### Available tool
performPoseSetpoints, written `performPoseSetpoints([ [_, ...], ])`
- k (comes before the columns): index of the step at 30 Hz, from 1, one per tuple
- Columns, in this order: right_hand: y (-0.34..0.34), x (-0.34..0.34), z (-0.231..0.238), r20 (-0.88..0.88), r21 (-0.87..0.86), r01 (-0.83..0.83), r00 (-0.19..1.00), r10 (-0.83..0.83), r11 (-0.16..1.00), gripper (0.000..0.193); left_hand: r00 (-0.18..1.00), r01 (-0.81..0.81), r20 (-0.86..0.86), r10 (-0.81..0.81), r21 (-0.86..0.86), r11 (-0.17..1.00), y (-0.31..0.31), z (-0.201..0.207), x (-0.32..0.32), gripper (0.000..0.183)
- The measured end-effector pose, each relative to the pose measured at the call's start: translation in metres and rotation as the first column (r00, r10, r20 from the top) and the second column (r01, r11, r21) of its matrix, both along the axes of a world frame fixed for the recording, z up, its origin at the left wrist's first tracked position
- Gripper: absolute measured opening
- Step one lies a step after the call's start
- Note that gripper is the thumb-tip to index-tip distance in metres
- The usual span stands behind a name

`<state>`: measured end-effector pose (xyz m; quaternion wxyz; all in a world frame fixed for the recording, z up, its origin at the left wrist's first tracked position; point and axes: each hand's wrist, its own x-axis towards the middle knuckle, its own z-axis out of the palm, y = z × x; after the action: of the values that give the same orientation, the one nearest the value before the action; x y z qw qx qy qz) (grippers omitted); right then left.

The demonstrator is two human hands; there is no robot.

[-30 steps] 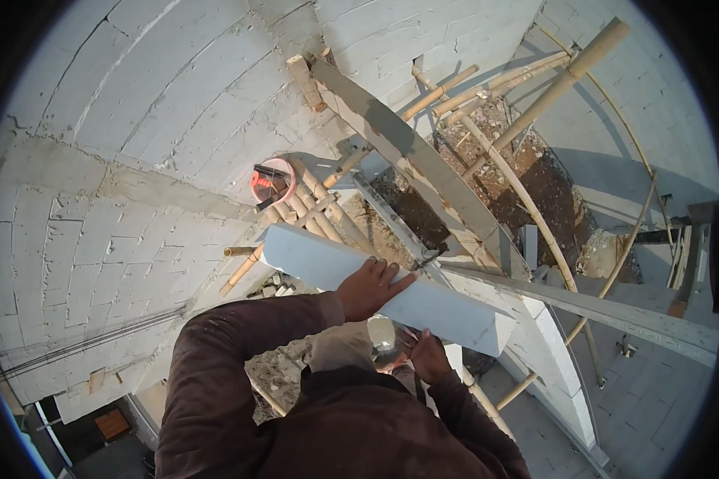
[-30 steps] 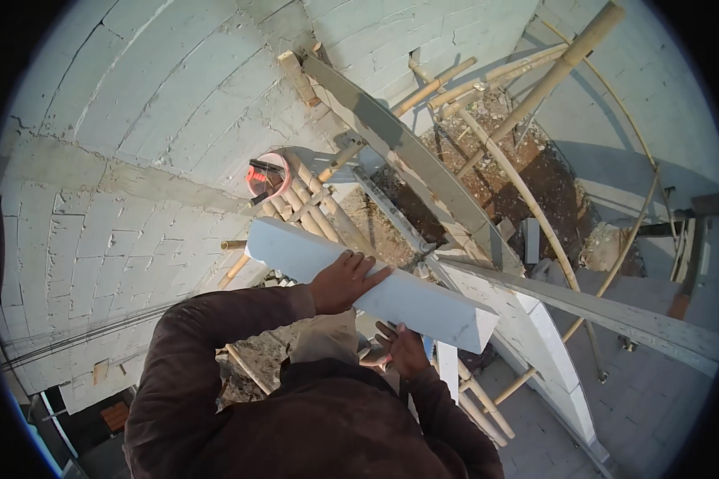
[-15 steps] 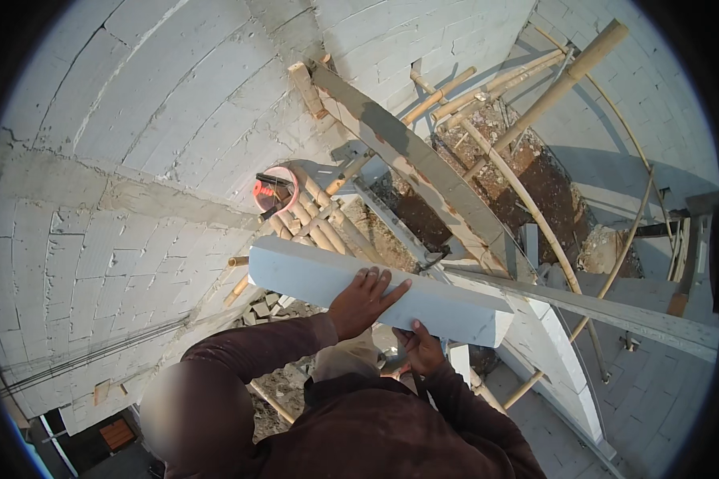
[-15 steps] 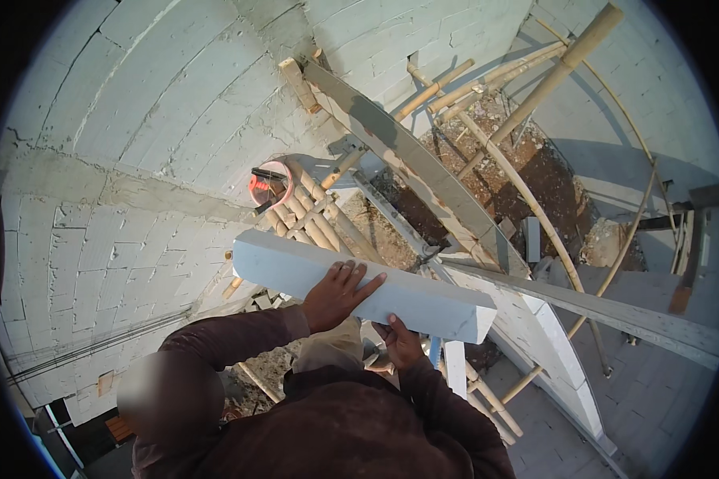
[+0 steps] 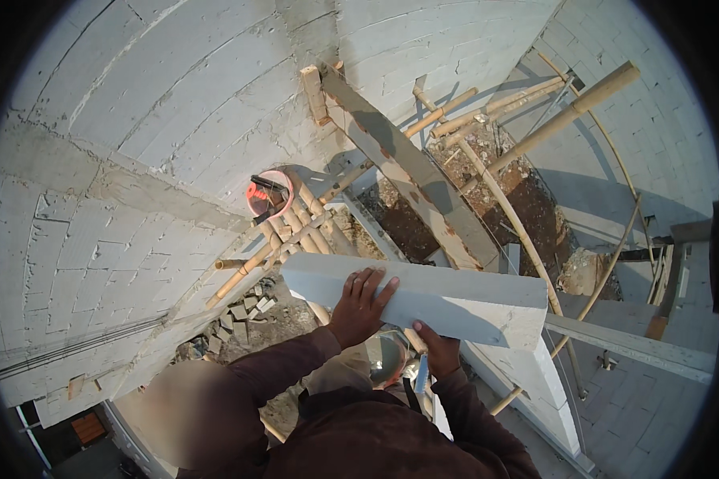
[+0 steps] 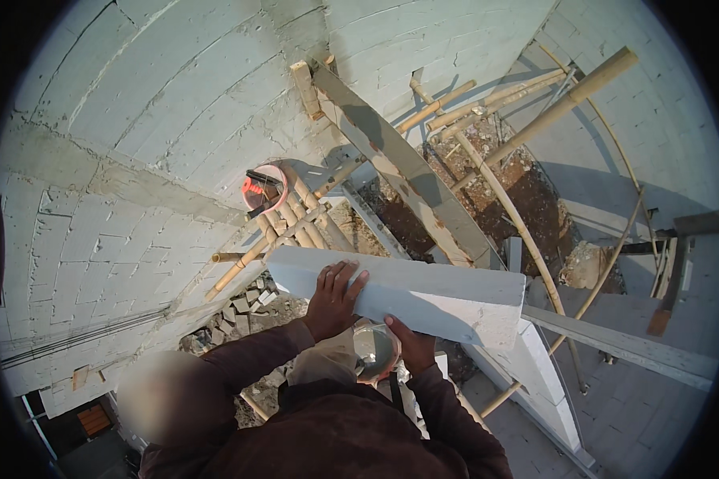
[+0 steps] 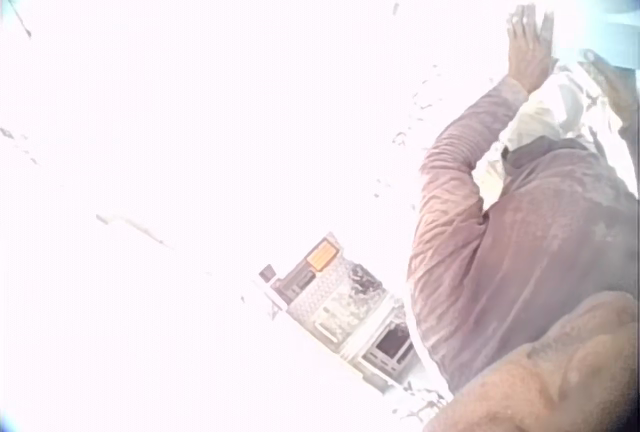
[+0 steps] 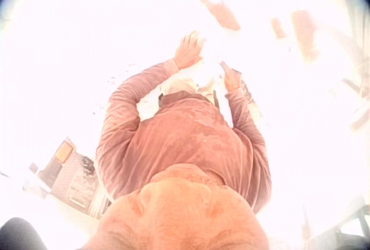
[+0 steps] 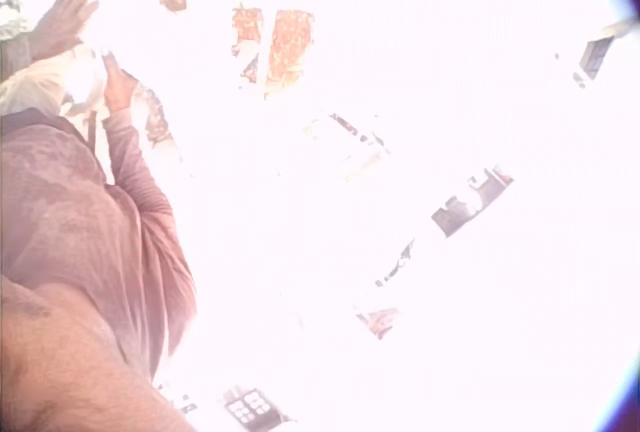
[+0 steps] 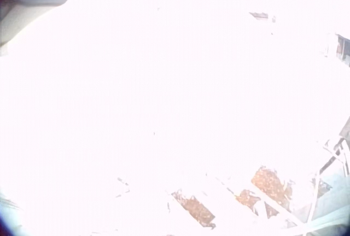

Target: The person saws a concrete block using a hand saw, then applies mortar from a bucket onto a wall with a trowel, and positions the cut block onto the mortared surface.

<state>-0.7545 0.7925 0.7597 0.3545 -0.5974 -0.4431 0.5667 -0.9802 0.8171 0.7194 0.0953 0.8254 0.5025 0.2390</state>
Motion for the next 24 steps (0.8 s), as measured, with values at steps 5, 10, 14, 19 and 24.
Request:
performPoseSetpoints([
  [5, 0.034, -0.031, 0.015, 0.17, 0.04, -0.073, 0.983, 0.066, 0.996, 0.033, 0.984, -0.091, 0.155, 0.093, -0.017, 0.996, 0.018, -0.038, -0.004, 0.113],
  [10, 0.091, -0.066, 0.014, 0.276, 0.176, 0.005, 0.96, -0.054, 0.984, 0.049, 0.853, -0.16, 0.466, 0.234, -0.193, 0.968, 0.042, -0.063, 0.001, 0.122],
  [14, 0.144, -0.096, 0.04, 0.578, 0.292, -0.1, 0.811, -0.092, 0.951, 0.074, 0.767, -0.174, 0.553, 0.325, -0.308, 0.935, 0.075, -0.057, -0.003, 0.124],
  [19, 0.166, -0.097, 0.04, 0.736, 0.348, -0.236, 0.668, -0.109, 0.907, 0.09, 0.669, -0.109, 0.652, 0.358, -0.39, 0.914, 0.12, -0.028, -0.012, 0.137],
  [24, 0.152, -0.088, 0.009, 0.549, 0.364, -0.137, 0.83, -0.093, 0.921, 0.095, 0.477, 0.002, 0.776, 0.413, -0.471, 0.882, 0.144, -0.011, -0.018, 0.133],
])
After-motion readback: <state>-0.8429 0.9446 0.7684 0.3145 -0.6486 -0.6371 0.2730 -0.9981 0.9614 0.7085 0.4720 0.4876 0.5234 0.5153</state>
